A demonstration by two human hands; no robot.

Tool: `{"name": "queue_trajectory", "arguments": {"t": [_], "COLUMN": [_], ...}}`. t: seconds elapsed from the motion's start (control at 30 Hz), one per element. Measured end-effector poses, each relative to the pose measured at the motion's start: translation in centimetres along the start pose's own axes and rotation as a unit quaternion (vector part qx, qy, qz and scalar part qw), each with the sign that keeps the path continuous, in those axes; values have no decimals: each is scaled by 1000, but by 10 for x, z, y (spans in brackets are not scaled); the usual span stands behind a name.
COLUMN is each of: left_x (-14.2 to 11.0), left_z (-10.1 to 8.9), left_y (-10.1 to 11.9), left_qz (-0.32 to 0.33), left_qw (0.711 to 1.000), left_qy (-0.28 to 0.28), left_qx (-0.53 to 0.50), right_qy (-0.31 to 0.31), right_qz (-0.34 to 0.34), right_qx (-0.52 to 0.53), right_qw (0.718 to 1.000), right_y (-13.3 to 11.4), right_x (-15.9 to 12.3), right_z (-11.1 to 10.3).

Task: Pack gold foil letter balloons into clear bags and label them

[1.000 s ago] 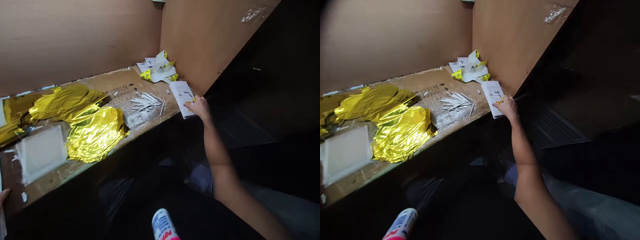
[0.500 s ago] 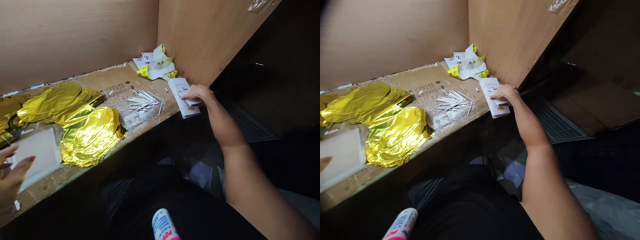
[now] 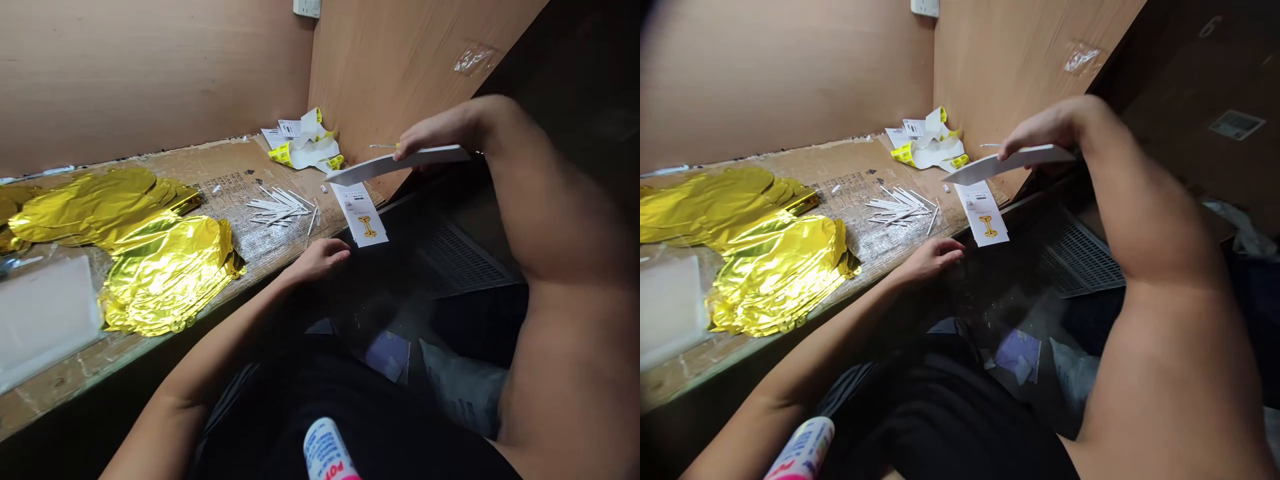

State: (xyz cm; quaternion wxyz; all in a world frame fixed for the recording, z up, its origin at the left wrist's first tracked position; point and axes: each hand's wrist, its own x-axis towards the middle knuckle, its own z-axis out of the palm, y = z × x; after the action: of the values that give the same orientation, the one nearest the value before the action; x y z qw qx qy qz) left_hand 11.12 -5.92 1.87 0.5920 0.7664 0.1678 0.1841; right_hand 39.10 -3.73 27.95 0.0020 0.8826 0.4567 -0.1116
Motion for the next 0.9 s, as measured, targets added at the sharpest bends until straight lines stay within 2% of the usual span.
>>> {"name": "queue_trajectory", "arguments": {"t": [0.03, 0.07, 0.1, 0.13, 0.23, 0.27, 0.3, 0.37, 0.4, 0.5, 0.57, 0.63, 0.83, 0.9], "left_x": [1, -1, -5, -11, -39, -51, -63, -87, -99, -129, -146, -161, -194, -198], "left_z": [2, 5, 7, 9, 10, 8, 6, 2, 0, -6, -13, -25, -81, -92], "left_y": [1, 3, 5, 6, 11, 12, 11, 8, 5, -3, -6, -6, 10, 16], "left_qz": [-7, -13, -17, -19, -11, -6, 2, 23, 32, 33, 33, 42, 101, 123], "left_qw": [999, 996, 991, 984, 947, 933, 919, 903, 901, 899, 889, 876, 862, 863], "left_qy": [-20, -33, -34, -20, 67, 91, 106, 132, 149, 230, 290, 333, 425, 433], "left_qx": [-41, -84, -129, -176, -313, -349, -379, -408, -406, -372, -353, -346, -257, -230], "right_qy": [-81, -164, -224, -256, -307, -283, -262, -187, -152, -52, -19, -16, -52, -53], "right_qz": [-6, -20, -51, -91, -209, -245, -270, -288, -293, -311, -331, -356, -434, -442], "right_qx": [79, 164, 250, 328, 474, 510, 523, 522, 498, 404, 361, 330, 279, 278], "right_qw": [994, 972, 941, 905, 798, 775, 765, 781, 802, 859, 872, 874, 855, 851], "right_y": [5, 12, 19, 25, 34, 31, 24, 1, -14, -61, -83, -95, -94, -94], "right_x": [-16, -32, -48, -62, -103, -116, -129, -157, -170, -206, -220, -228, -230, -231], "right_z": [-4, -1, 8, 25, 106, 137, 168, 220, 240, 275, 283, 288, 295, 294]}}
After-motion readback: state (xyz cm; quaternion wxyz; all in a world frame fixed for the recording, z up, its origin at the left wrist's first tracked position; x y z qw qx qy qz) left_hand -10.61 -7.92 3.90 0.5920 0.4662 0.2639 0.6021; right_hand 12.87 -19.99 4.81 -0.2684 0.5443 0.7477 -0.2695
